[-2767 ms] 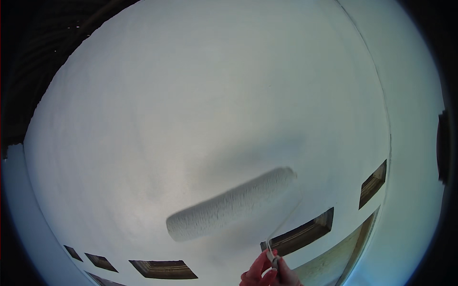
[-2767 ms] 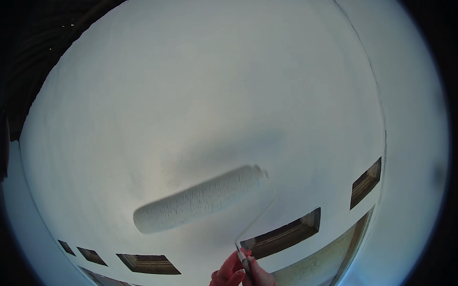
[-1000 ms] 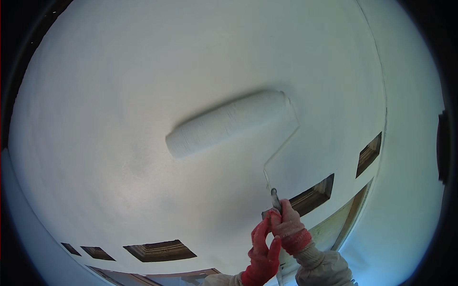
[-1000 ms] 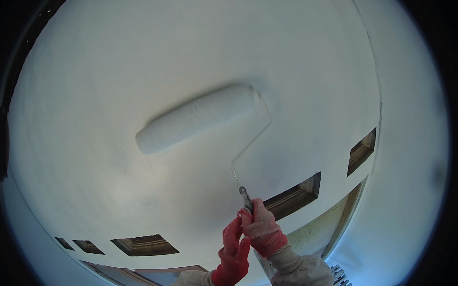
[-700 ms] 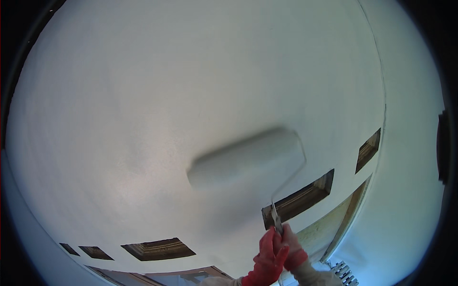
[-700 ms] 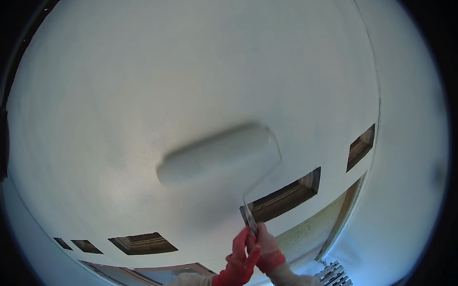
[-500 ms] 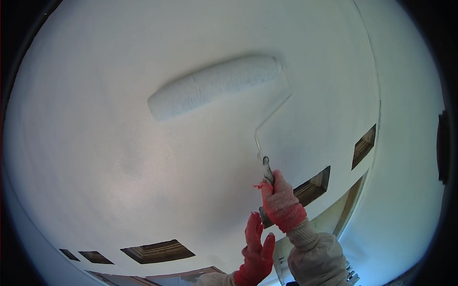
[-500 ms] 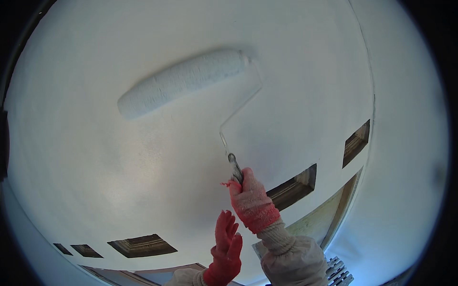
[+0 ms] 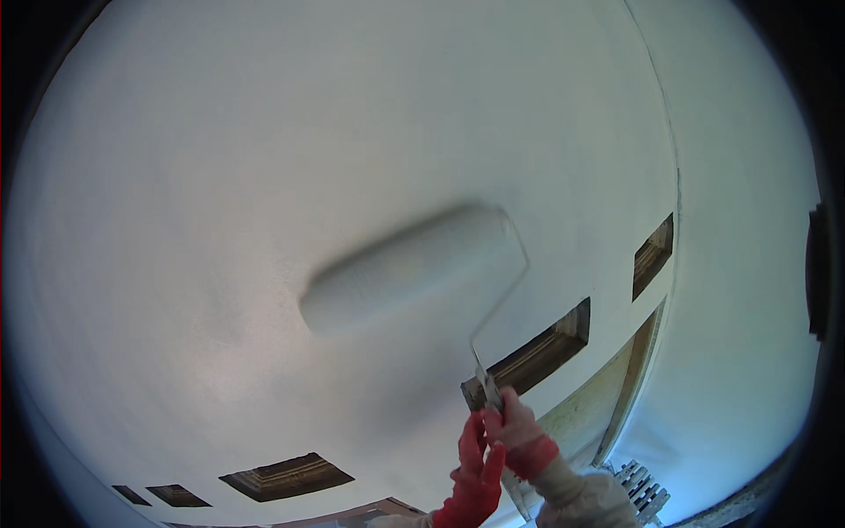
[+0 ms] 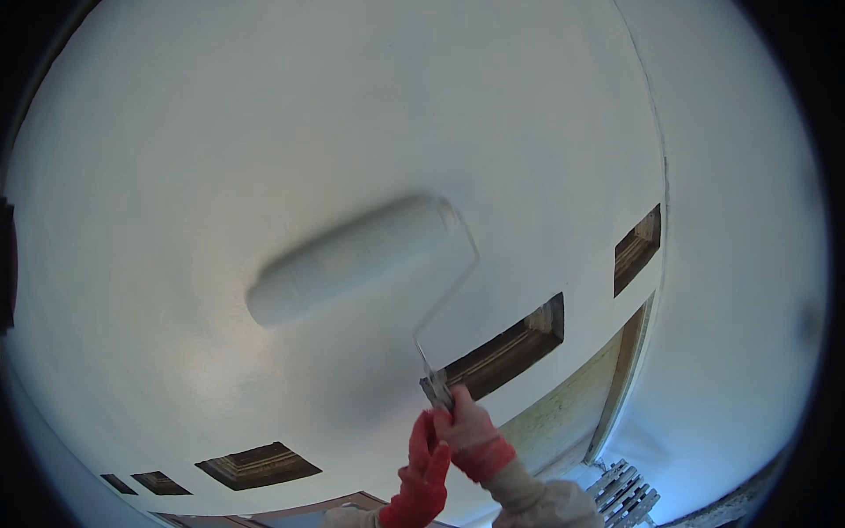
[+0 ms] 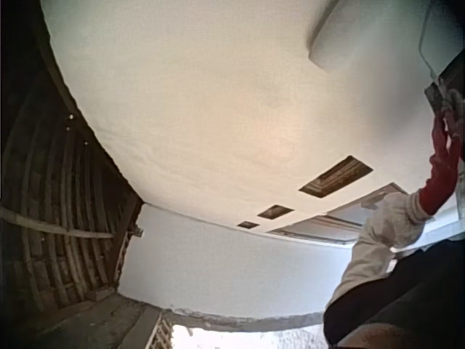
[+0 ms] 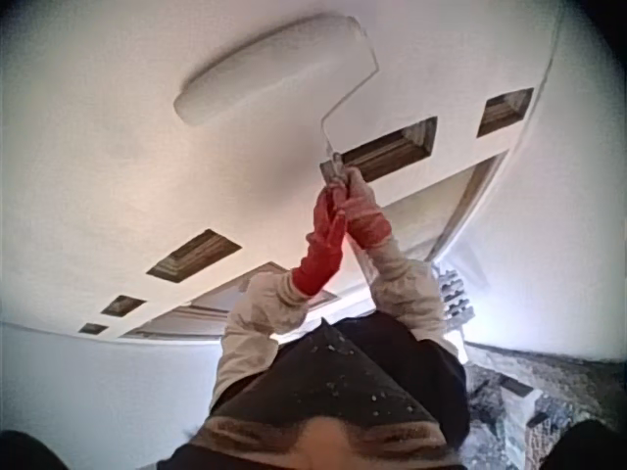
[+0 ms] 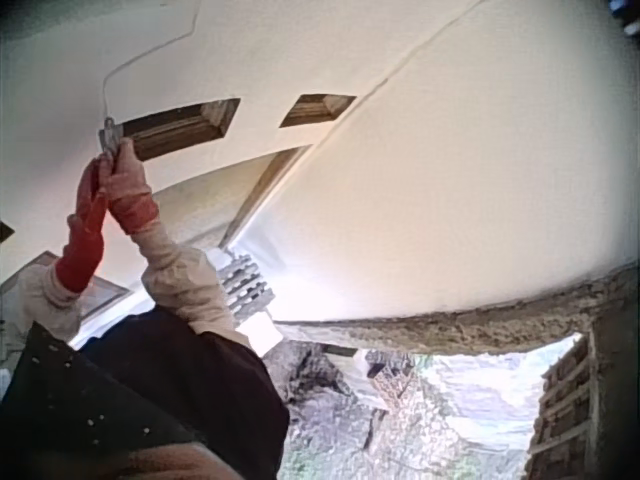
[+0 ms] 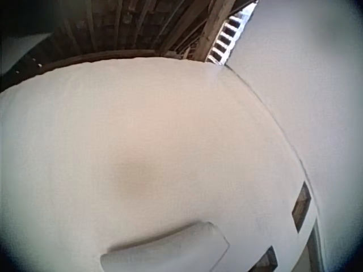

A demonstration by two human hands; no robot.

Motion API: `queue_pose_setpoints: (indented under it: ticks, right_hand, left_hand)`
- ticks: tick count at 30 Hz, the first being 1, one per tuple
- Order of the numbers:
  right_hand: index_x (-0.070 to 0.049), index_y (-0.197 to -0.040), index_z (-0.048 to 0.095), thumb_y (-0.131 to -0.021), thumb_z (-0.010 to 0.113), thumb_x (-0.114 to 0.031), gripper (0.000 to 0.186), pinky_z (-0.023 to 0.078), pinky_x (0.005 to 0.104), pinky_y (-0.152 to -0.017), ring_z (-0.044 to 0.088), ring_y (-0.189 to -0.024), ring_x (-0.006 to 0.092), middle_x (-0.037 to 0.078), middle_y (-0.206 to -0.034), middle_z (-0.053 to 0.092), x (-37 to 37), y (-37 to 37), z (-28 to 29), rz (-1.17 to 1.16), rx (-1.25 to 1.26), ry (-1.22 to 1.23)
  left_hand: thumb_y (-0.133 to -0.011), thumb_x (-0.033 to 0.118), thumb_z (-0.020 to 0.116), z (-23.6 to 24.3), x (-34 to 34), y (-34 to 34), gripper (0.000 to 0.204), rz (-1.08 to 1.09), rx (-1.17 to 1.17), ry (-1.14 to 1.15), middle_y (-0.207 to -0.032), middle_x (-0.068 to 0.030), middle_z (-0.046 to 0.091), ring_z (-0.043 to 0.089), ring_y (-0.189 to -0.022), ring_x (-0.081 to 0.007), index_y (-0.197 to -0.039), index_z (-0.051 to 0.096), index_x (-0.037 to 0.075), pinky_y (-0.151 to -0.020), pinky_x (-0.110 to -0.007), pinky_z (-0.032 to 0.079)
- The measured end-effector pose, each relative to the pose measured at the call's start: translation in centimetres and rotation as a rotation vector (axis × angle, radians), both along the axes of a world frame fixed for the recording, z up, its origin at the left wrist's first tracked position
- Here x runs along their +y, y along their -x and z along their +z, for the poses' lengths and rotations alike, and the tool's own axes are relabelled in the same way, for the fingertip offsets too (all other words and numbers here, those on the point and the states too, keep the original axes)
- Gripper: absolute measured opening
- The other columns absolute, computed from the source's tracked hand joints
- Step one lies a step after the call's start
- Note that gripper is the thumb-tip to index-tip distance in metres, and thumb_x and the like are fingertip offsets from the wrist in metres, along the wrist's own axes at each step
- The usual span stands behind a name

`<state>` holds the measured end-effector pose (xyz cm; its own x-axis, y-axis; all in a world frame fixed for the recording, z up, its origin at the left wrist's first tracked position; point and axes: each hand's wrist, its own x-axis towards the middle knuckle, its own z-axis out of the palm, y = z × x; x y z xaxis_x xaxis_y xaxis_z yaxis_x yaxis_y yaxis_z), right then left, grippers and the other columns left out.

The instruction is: The person uses a paint roller to apply white paint to a ceiling, periodically moving the roller back and forth across different sections.

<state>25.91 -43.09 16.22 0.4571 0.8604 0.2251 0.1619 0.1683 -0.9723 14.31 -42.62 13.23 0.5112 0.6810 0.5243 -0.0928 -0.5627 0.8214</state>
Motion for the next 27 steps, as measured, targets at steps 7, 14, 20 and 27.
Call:
queue_pose_setpoints:
  ticks: [7,14,20,27]
  right_hand:
    - [-0.001,-0.095,0.049,-0.088,0.059,-0.024,0.026,0.049,0.0416,-0.063,0.064,-0.073,0.0361,0.02,-0.077,0.061,0.3,-0.8,-5.5,-0.019,-0.08,-0.042]
    - [0.0,-0.101,0.048,-0.089,0.057,-0.022,0.027,0.049,0.0423,-0.068,0.066,-0.084,0.0336,0.019,-0.084,0.064,-5.4,2.4,-19.6,-0.004,-0.062,0.152]
    - [0.0,-0.099,0.05,-0.089,0.058,-0.022,0.026,0.049,0.0409,-0.067,0.066,-0.082,0.0336,0.02,-0.085,0.064,-4.9,1.9,-19.9,-0.012,-0.063,0.142]
    - [0.0,-0.142,0.031,-0.095,0.046,-0.009,0.05,0.046,0.0346,-0.091,0.057,-0.11,0.0276,0.018,-0.13,0.053,-7.2,2.7,-20.1,-0.126,-0.434,-0.257]
  left_hand:
    - [-0.099,0.028,0.045,-0.7,0.2,-0.8,0.059,-0.012,0.067,0.176,-0.142,-0.0172,0.034,0.035,-0.13,-0.0246,-0.143,0.021,-0.002,-0.107,-0.034,0.028]
    - [-0.1,0.025,0.045,-8.6,0.7,-2.7,0.047,0.024,0.182,0.446,-0.131,-0.0159,0.05,0.049,-0.12,-0.0247,-0.137,0.033,-0.001,-0.101,-0.033,0.038]
    - [-0.1,0.023,0.043,-8.5,2.0,-4.5,0.025,-0.011,-0.104,0.833,-0.069,-0.0025,0.049,0.059,-0.073,-0.0154,-0.098,0.054,0.001,-0.079,-0.037,0.053]
    - [-0.096,0.026,0.05,-12.3,2.8,-5.2,0.017,-0.003,-0.174,0.699,-0.066,-0.0019,0.054,0.06,-0.063,-0.0146,-0.095,0.055,0.01,-0.059,-0.031,0.05]
